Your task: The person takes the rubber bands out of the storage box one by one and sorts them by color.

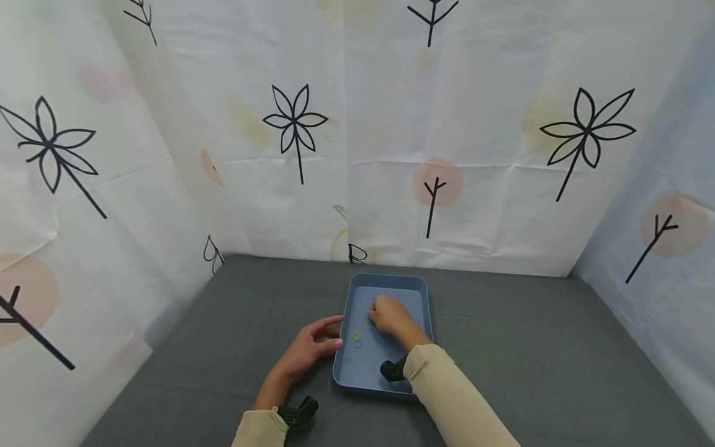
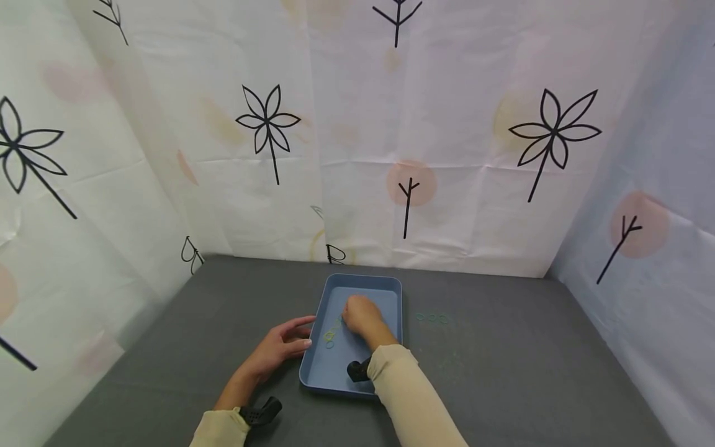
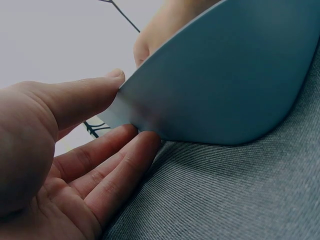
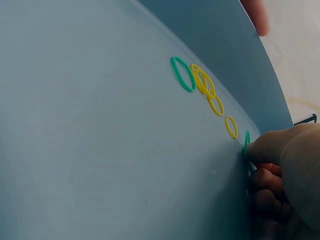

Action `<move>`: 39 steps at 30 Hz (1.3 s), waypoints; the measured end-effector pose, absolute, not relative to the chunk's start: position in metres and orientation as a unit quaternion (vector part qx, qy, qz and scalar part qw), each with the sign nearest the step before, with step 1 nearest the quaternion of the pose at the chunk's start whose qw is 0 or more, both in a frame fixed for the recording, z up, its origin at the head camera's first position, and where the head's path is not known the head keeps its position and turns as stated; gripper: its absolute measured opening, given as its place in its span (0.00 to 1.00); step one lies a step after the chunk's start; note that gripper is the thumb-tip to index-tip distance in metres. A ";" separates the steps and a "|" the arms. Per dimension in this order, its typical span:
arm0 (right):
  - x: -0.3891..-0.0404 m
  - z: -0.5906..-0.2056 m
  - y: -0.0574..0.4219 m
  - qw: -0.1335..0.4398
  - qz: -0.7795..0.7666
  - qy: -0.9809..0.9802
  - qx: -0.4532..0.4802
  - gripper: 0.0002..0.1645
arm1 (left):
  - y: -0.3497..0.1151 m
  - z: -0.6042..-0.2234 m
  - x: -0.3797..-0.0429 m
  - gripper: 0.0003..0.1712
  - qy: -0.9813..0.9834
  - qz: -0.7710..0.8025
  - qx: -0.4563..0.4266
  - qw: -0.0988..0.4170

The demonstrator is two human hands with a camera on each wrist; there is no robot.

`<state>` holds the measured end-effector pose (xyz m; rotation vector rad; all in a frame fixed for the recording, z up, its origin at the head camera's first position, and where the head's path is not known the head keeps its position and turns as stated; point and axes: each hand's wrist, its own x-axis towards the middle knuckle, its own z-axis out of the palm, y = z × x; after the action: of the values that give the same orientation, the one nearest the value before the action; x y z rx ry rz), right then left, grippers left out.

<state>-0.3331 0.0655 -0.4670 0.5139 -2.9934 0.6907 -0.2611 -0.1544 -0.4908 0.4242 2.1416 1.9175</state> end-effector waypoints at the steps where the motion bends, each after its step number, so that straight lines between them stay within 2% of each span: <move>1: -0.333 -0.467 0.066 0.014 0.222 -0.961 0.165 0.22 | -0.154 -0.491 -0.261 0.32 0.732 0.655 0.145 0.118; 6: -0.332 -0.467 0.068 0.014 0.227 -0.960 0.165 0.14 | -0.153 -0.491 -0.262 0.32 0.731 0.657 0.144 0.119; 17: -0.328 -0.458 0.073 0.008 0.261 -0.949 0.174 0.07 | -0.154 -0.492 -0.264 0.33 0.726 0.661 0.148 0.119; 39: -0.324 -0.431 0.099 0.003 0.322 -0.933 0.160 0.06 | -0.155 -0.494 -0.265 0.33 0.738 0.649 0.141 0.120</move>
<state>-0.3243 0.0988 -0.4314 0.5019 -2.9250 1.0099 -0.2651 -0.1551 -0.4943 0.4115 2.1575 1.8962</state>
